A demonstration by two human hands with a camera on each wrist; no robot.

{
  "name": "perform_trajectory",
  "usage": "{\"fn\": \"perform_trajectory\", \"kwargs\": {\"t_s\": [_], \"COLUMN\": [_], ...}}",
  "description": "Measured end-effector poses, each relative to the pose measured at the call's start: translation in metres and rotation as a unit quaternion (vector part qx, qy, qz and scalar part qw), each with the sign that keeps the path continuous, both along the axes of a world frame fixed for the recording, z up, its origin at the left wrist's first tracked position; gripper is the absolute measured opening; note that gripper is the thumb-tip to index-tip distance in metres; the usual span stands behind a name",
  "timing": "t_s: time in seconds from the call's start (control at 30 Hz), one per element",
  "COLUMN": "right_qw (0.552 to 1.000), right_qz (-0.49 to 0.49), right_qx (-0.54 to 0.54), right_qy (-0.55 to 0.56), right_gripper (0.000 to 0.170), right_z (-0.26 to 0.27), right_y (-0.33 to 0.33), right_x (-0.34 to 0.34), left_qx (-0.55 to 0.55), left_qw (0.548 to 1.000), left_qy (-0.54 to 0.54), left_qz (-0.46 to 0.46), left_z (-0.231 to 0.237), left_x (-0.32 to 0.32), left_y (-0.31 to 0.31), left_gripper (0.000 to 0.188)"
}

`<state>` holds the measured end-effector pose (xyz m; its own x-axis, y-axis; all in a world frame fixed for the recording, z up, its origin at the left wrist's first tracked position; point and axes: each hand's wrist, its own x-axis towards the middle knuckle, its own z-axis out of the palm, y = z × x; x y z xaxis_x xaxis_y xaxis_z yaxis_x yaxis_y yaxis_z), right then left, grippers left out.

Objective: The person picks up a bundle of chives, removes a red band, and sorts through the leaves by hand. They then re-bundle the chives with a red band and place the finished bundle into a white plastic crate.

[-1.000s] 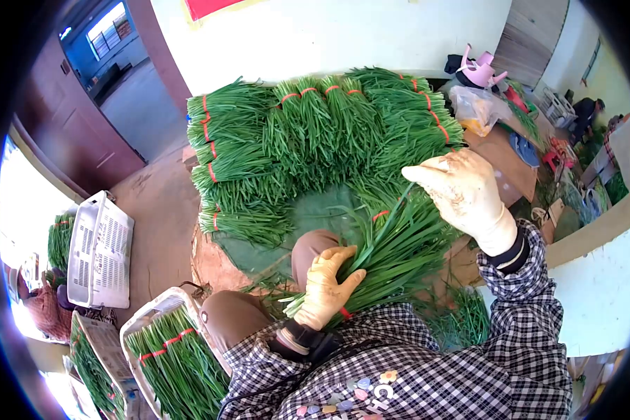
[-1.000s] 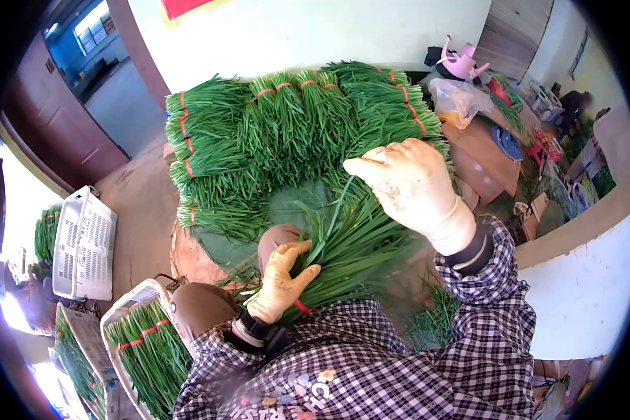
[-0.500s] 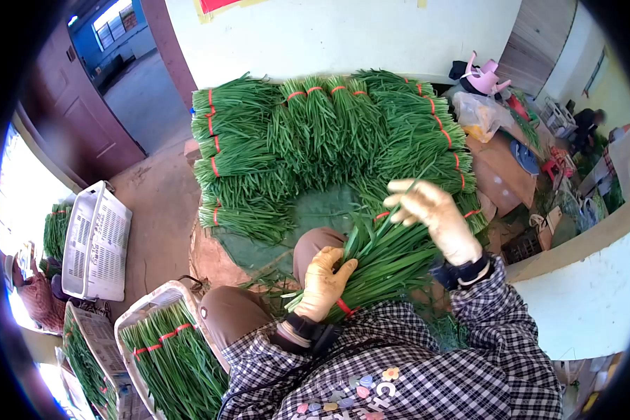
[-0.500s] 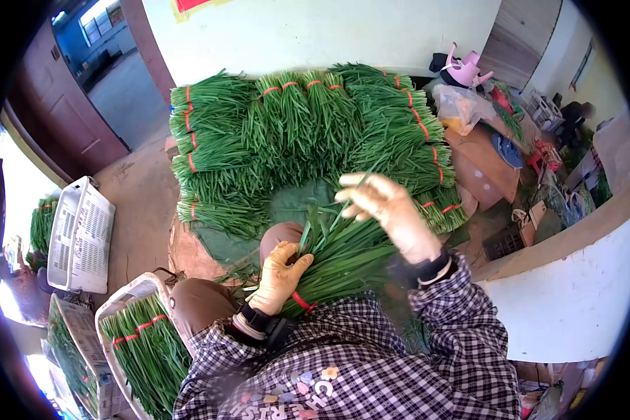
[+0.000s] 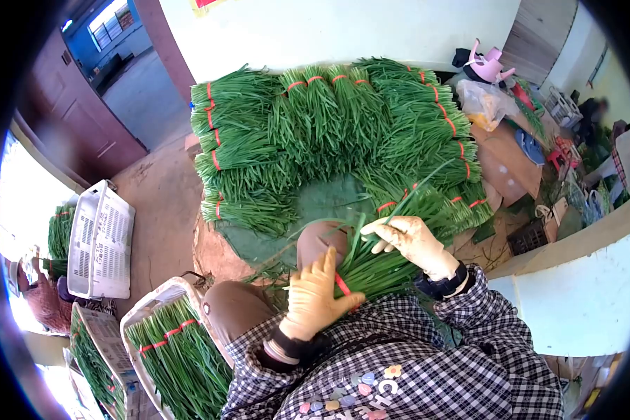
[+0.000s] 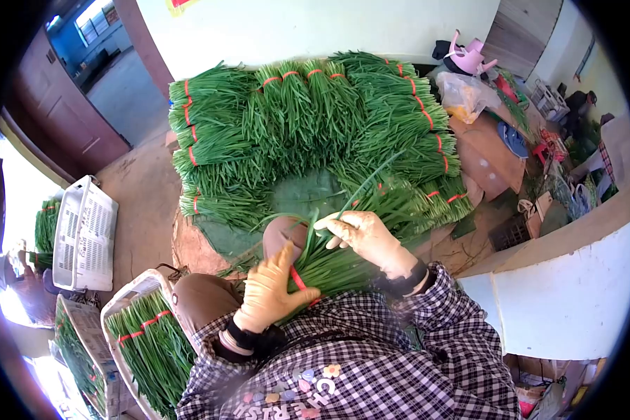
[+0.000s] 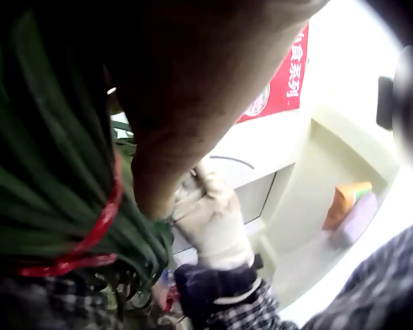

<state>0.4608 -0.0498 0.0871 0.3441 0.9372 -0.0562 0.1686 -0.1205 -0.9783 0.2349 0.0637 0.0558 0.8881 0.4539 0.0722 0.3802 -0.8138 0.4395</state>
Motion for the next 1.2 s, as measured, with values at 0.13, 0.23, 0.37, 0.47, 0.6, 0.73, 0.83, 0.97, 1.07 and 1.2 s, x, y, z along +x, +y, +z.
{"fn": "perform_trajectory", "kwargs": {"t_s": [0.13,0.23,0.37,0.47,0.6,0.73,0.83,0.97,1.07,1.2], "right_qw": [1.0,0.992,0.985,0.976,0.903,0.872,0.867,0.847,0.833,0.824], "right_qz": [-0.016,-0.113,-0.151,-0.192,-0.353,-0.405,-0.452,-0.516,-0.544,-0.559], "right_qx": [-0.002,0.027,0.077,0.104,0.235,0.273,0.209,0.127,0.096,0.039], "right_qy": [0.017,0.041,0.024,0.015,0.07,0.011,-0.025,-0.008,0.027,0.077], "right_gripper": [0.035,0.039,0.041,0.042,0.041,0.041,0.042,0.044,0.043,0.04], "right_z": [-0.003,-0.001,0.01,0.021,0.053,0.074,0.047,-0.024,-0.073,-0.108], "right_y": [-0.003,-0.002,-0.012,-0.028,-0.071,-0.131,-0.17,-0.211,-0.231,-0.24], "right_x": [-0.003,-0.002,0.017,0.044,0.109,0.15,0.162,0.17,0.17,0.159], "left_qx": [-0.041,-0.035,-0.038,-0.055,-0.172,-0.193,-0.229,-0.259,-0.216,-0.195], "left_qw": [0.991,0.993,0.991,0.996,0.983,0.98,0.971,0.962,0.974,0.97], "left_qy": [0.13,0.109,0.125,0.066,0.064,-0.026,-0.073,-0.088,-0.058,-0.132], "left_qz": [-0.009,-0.013,-0.018,-0.033,0.016,-0.03,0.001,-0.001,0.035,0.065], "left_z": [-0.005,-0.008,-0.01,-0.022,-0.016,-0.041,-0.05,-0.03,-0.011,0.051], "left_x": [-0.005,-0.007,-0.006,-0.011,-0.01,-0.016,-0.02,-0.014,-0.018,-0.024], "left_y": [-0.01,-0.009,-0.009,-0.006,-0.004,0.006,0.008,0.016,0.04,0.057], "left_gripper": [0.122,0.121,0.119,0.116,0.101,0.11,0.096,0.083,0.085,0.083]}}
